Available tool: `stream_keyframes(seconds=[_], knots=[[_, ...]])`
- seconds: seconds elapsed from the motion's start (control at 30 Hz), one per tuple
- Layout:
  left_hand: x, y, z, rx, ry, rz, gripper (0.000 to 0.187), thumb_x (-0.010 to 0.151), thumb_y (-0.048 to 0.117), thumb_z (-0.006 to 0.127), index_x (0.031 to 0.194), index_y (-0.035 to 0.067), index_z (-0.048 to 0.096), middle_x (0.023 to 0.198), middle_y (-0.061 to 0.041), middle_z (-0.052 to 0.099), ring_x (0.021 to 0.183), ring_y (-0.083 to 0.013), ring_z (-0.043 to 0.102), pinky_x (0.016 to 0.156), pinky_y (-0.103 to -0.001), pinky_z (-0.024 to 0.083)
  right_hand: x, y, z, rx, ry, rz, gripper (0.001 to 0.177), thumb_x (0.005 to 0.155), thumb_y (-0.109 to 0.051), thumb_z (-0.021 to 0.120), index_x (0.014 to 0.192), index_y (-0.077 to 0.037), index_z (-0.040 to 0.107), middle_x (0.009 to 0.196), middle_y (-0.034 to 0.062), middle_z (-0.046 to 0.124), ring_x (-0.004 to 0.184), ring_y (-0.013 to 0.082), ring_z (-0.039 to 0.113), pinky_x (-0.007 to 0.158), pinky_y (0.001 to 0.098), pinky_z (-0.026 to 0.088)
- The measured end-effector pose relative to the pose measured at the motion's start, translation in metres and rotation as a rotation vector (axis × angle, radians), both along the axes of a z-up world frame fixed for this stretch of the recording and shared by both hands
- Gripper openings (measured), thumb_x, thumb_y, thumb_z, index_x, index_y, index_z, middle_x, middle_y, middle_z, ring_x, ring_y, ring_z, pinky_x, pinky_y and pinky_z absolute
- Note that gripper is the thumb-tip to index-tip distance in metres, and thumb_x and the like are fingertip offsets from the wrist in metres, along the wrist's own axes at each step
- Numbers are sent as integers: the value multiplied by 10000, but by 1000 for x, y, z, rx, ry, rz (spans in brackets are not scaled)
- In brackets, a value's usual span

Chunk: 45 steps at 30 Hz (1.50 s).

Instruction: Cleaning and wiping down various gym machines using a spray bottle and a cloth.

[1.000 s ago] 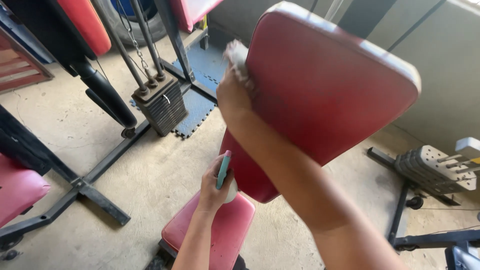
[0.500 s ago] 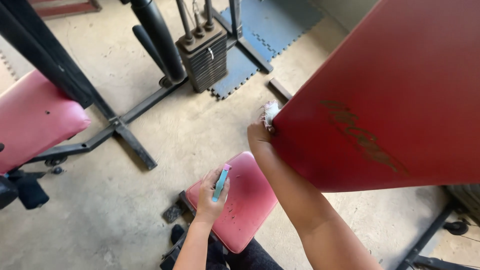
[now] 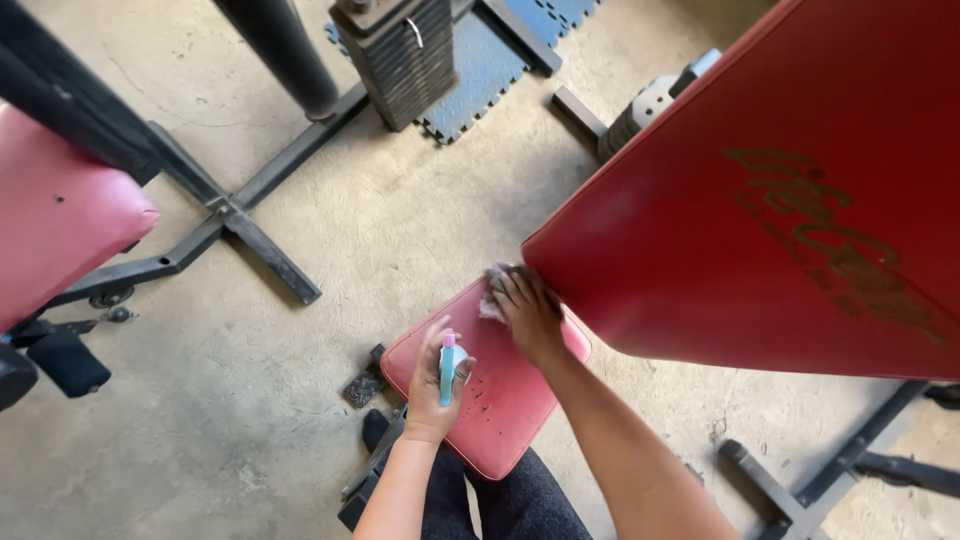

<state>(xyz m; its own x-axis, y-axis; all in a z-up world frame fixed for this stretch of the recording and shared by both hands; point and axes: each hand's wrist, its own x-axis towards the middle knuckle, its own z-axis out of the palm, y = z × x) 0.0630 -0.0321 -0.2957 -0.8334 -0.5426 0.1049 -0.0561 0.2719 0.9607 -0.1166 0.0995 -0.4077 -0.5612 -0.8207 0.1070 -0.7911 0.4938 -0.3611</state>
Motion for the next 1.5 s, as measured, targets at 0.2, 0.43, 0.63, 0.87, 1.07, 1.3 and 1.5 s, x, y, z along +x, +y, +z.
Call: stream_keyframes(seconds=[0.2,0.43,0.63,0.87,1.07,1.3,1.5], knots=[[5,-2,-21,-99,51,-110,534,927,99,751,1365,146,449,1437,-183,540,1272,-335,596,1033,-407,509,100,17,21,396,-371,-430,627,955,-193,527,1543,-368,395,1663,117,166,1526,497,49,1091,817,112],[8,-21,-24,-117,-74,-264,590,890,78,685,1391,150,382,1412,-162,559,1145,-309,643,968,-409,550,206,45,32,343,-328,-217,749,863,-167,587,1562,-315,362,1669,130,181,1508,504,40,1084,829,61],[9,-27,-27,-64,-137,-298,498,931,90,650,1357,179,408,1312,-116,632,1104,-290,664,943,-399,548,145,45,3,357,-177,-478,681,889,-200,585,1542,-275,406,1659,147,221,1537,503,57,1148,795,49],[7,-34,-23,2,-156,-371,459,947,120,654,1341,168,423,1246,-86,665,1063,-257,676,919,-403,552,38,63,-67,229,-211,-764,527,1036,-362,445,1543,-220,432,1647,148,284,1506,461,169,1154,771,105],[4,-42,-24,144,-110,-450,431,937,86,642,1325,121,458,1110,-99,614,962,-210,693,851,-351,583,74,41,-45,150,-215,-829,531,1086,-414,387,1563,-193,462,1594,135,380,1487,441,296,1198,690,214],[20,-73,-21,115,-71,-595,419,914,40,632,1300,92,476,1010,-89,638,957,-225,693,850,-358,576,252,-12,19,202,-157,-755,635,866,-206,618,1495,-215,528,1672,127,288,1565,415,132,1206,701,76],[31,-90,-14,-123,0,-591,404,941,22,652,1296,101,475,1043,-89,679,1026,-267,656,914,-398,538,262,-22,38,308,-296,-641,665,863,-220,632,1506,-210,467,1657,132,246,1540,435,87,1187,716,43]])
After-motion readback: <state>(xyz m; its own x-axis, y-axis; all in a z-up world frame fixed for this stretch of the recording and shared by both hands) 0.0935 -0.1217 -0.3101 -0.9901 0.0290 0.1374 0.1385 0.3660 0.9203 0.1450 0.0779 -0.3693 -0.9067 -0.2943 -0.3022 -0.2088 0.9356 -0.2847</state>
